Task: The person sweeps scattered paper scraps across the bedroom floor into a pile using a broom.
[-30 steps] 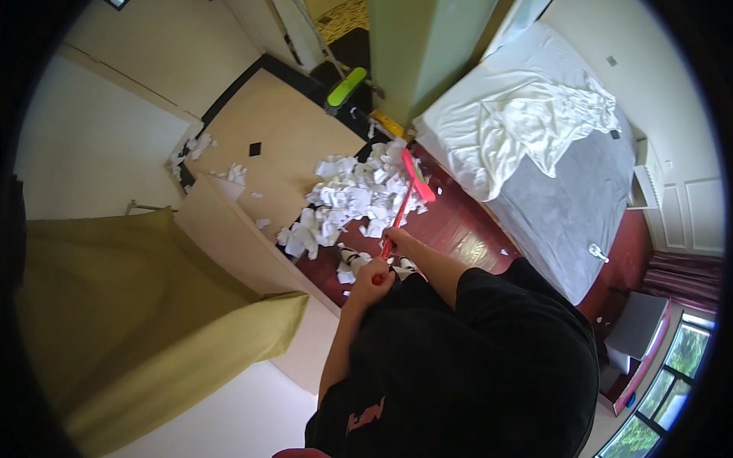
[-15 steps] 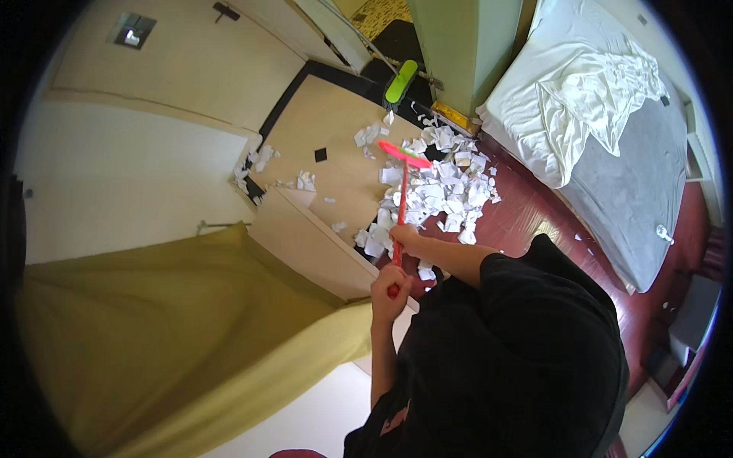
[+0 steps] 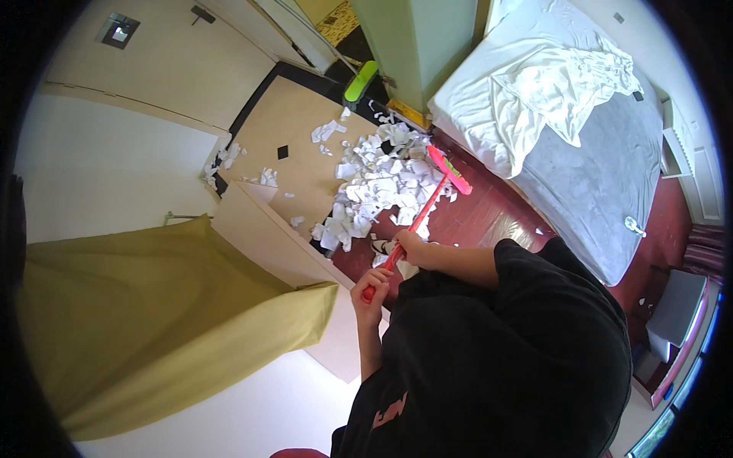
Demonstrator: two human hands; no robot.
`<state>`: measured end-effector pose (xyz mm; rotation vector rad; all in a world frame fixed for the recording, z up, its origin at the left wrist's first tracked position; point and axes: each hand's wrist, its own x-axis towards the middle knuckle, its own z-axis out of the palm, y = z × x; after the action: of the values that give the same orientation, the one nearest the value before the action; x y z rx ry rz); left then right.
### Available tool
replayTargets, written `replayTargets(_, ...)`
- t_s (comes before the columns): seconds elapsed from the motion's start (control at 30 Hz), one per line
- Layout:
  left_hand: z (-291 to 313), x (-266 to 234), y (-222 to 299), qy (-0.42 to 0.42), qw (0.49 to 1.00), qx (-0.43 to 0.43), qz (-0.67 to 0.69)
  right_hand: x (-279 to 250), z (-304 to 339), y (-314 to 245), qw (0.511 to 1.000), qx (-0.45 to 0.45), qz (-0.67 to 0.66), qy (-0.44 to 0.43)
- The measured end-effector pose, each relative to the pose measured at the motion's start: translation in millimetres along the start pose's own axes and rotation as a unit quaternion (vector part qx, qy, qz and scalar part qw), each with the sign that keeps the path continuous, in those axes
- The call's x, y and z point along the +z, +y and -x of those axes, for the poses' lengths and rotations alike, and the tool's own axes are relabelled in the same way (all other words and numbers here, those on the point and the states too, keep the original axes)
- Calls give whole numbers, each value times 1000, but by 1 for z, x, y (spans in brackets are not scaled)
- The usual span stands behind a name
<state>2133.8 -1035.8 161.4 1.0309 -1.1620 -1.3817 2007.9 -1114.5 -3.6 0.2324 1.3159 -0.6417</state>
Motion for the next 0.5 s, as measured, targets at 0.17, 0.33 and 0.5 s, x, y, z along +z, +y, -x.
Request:
replayTargets(0.17,14,57,-26,-98,994,-22,-48,-77,5,-15,991,91,-75,68)
replayTargets(0.33,-12,96,-25,-133,989,-36,-52,-111,12,-32,993,61,-97,40)
replayTargets(0.5,-46,138,-40,-242,957,-13,-158,-134,18,-69,997,-20,-24,76)
